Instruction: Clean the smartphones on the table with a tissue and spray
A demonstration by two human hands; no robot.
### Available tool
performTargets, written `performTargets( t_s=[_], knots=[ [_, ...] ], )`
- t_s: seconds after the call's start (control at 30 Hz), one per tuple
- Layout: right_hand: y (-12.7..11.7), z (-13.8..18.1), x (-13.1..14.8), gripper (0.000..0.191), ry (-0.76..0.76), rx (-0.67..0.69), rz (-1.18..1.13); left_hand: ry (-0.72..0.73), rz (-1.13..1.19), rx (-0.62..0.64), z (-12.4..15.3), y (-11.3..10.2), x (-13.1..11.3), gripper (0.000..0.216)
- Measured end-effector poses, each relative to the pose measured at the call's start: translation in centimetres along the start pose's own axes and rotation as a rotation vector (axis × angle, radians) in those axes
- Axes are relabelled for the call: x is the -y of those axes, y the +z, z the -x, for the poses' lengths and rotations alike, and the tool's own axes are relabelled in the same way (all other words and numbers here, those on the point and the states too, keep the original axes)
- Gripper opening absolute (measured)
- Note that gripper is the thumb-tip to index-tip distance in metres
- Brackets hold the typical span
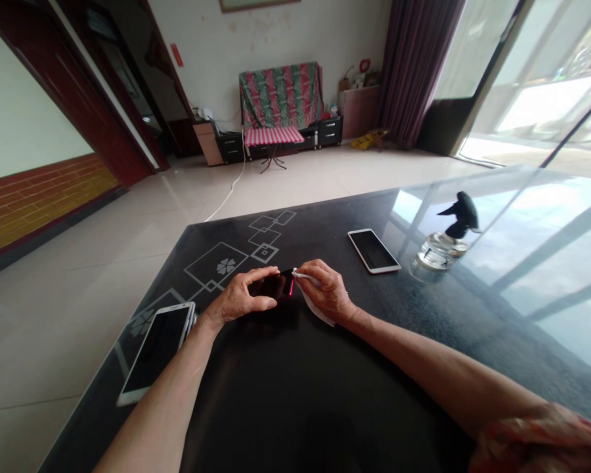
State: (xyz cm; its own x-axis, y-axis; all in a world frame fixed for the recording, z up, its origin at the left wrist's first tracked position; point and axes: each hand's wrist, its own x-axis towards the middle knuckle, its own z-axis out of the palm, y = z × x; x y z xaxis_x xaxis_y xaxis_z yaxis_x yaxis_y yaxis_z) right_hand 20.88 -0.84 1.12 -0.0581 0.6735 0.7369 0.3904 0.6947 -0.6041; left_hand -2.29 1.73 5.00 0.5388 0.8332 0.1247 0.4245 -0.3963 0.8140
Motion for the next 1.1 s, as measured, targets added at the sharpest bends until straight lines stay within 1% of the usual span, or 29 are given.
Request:
performTargets(
  t_s=[0.17, 0.37, 0.57, 0.77, 0.97, 1.1],
  knots=[
    [0.11, 0.19, 0.11, 0.013, -0.019, 0.035, -0.006, -0.005, -0.026, -0.008, -0.02, -0.04, 0.42, 0.066],
    [0.14, 0.06, -0.13, 0.011, 0.036, -0.024, 0.026, -0.016, -0.007, 0.020, 0.03, 0.14, 0.30, 0.065],
    [0.20, 0.29, 0.25, 0.011, -0.043, 0.012, 0.001, -0.016, -0.014, 0.004, 0.02, -0.08, 0.72, 0.065],
    [0.15, 0.12, -0.07, 0.009, -0.020, -0.022, 0.020, -0.013, 0.005, 0.024, 0.02, 0.04, 0.20, 0.064],
    [0.05, 0.33, 0.30, 0.010, -0.057, 0.037, -0.005, -0.012, -0.023, 0.016, 0.04, -0.21, 0.19, 0.063],
    [-0.04, 0.13, 0.29, 0.010, -0.029, 0.015, 0.011, -0.014, -0.015, 0.018, -0.02, -0.11, -0.12, 0.063]
  ],
)
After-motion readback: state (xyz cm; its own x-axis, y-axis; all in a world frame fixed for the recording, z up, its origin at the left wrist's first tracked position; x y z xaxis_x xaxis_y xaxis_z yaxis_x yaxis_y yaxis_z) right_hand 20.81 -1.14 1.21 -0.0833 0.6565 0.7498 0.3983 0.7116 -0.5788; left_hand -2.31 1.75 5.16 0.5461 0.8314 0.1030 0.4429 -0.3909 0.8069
